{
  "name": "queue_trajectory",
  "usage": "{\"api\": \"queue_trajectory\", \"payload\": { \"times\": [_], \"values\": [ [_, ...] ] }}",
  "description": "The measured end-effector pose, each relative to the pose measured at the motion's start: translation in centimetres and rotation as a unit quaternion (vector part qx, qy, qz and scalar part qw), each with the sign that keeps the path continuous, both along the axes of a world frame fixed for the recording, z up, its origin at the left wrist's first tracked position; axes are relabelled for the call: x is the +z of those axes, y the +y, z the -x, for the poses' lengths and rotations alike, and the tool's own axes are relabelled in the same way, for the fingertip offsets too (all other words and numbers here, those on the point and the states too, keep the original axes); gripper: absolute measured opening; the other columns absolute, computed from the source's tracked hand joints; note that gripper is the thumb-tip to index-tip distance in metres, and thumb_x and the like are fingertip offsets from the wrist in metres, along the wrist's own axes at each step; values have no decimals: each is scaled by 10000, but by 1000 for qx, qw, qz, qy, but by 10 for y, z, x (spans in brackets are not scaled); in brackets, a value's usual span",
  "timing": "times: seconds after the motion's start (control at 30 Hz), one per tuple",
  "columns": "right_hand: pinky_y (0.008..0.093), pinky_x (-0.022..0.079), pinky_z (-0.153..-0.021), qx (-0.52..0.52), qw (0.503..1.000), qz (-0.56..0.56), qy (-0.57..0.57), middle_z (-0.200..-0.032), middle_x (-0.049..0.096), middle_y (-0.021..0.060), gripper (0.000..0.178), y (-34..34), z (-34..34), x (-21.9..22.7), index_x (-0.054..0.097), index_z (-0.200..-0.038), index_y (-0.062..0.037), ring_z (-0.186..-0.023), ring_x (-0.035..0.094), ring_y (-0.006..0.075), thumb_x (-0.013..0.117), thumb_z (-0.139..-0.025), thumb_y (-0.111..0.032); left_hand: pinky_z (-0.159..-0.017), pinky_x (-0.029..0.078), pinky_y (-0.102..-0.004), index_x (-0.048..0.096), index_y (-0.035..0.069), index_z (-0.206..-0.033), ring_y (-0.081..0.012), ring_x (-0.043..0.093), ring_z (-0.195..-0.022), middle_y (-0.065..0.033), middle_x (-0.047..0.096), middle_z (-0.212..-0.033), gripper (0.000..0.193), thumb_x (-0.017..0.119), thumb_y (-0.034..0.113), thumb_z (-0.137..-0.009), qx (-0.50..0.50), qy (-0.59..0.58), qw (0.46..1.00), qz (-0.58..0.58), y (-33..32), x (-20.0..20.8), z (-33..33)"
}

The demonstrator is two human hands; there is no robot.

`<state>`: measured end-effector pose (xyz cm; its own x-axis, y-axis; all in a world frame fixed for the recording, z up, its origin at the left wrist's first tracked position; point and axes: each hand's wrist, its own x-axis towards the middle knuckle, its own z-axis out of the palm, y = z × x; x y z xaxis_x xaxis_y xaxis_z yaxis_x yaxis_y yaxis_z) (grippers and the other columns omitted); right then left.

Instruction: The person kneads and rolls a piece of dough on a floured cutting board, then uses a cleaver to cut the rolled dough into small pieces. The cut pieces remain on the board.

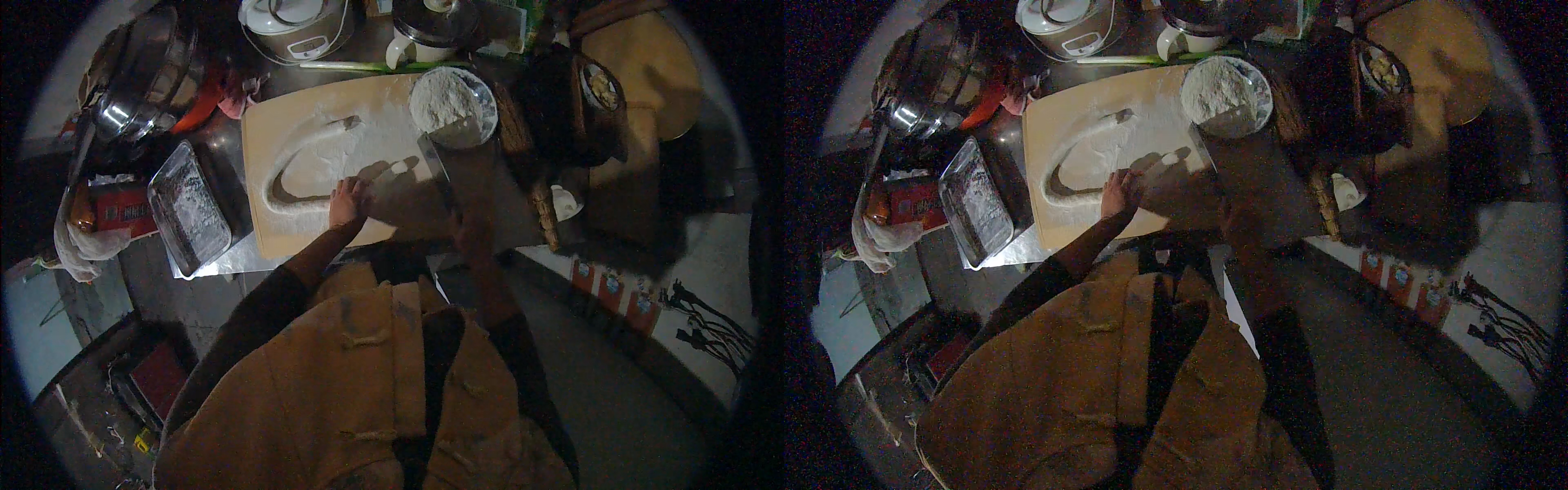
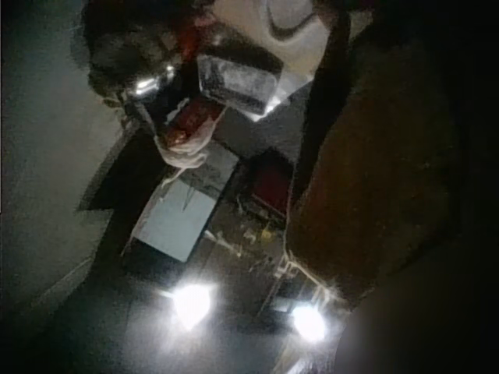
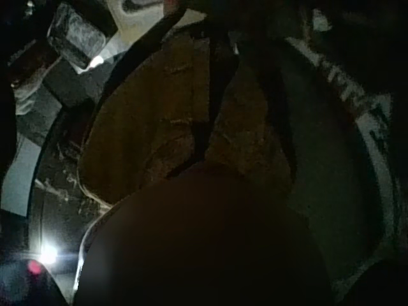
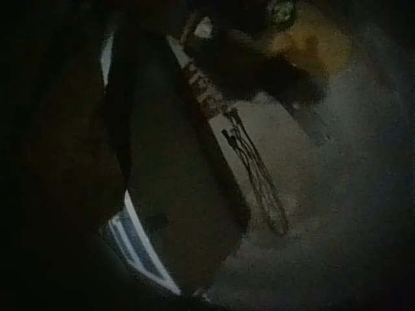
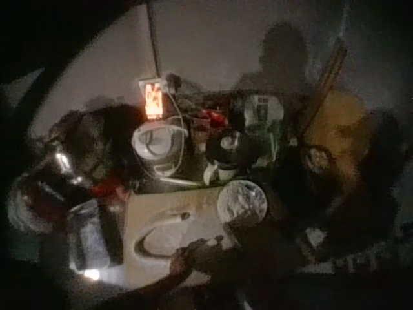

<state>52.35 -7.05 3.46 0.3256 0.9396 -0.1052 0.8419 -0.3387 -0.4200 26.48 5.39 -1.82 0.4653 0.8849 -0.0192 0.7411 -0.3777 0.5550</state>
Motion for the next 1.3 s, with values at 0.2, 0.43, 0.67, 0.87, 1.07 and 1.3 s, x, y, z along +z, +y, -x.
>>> {"api": "queue_trajectory", "payload": {
  "times": [0.2,0.43,0.67,0.87,1.07,1.3],
  "values": [
    [480,469,-646,68,997,-5,22,-811,616,208,171,-1,2,7,630,-896,-26,-734,608,381,580,-901,-190,-917,415,-490,554,155,-1177,-358,495,-1094,-127,540,-1135,384,614,184,-799,6,25,1000,15,0,1,-3],
    [454,489,-529,113,993,9,-24,-686,632,161,200,11,20,17,647,-955,-53,-586,623,343,616,-879,-235,-908,408,-474,559,164,-1196,-348,499,-1065,-115,543,-1114,416,650,175,-791,11,-6,1000,20,-2,-1,-3],
    [453,509,-512,131,985,-51,-102,-639,627,159,222,15,33,22,671,-911,-56,-555,632,340,617,-881,-269,-901,423,-480,575,168,-1136,-327,506,-1092,-84,548,-1124,379,673,171,-770,20,-18,999,23,-1,-3,-5],
    [454,512,-516,126,989,-15,-74,-639,629,160,225,21,33,22,674,-899,-56,-558,634,342,617,-880,-272,-896,423,-474,587,163,-1116,-325,517,-1079,-90,560,-1094,361,684,187,-769,28,-18,999,30,-2,-1,-5],
    [455,515,-520,133,989,-19,-67,-640,631,162,228,28,39,14,678,-888,-56,-561,637,344,616,-880,-275,-864,434,-470,585,147,-1086,-326,529,-1037,-106,560,-1056,345,684,160,-756,63,-105,992,40,-2,-1,-2],
    [456,519,-525,128,990,-1,-55,-640,634,164,233,46,42,8,683,-874,-56,-565,641,346,616,-879,-279,-854,439,-468,582,143,-1067,-323,536,-1042,-102,576,-1048,281,657,228,-810,93,-6,996,15,5,2,3]
  ]
}}
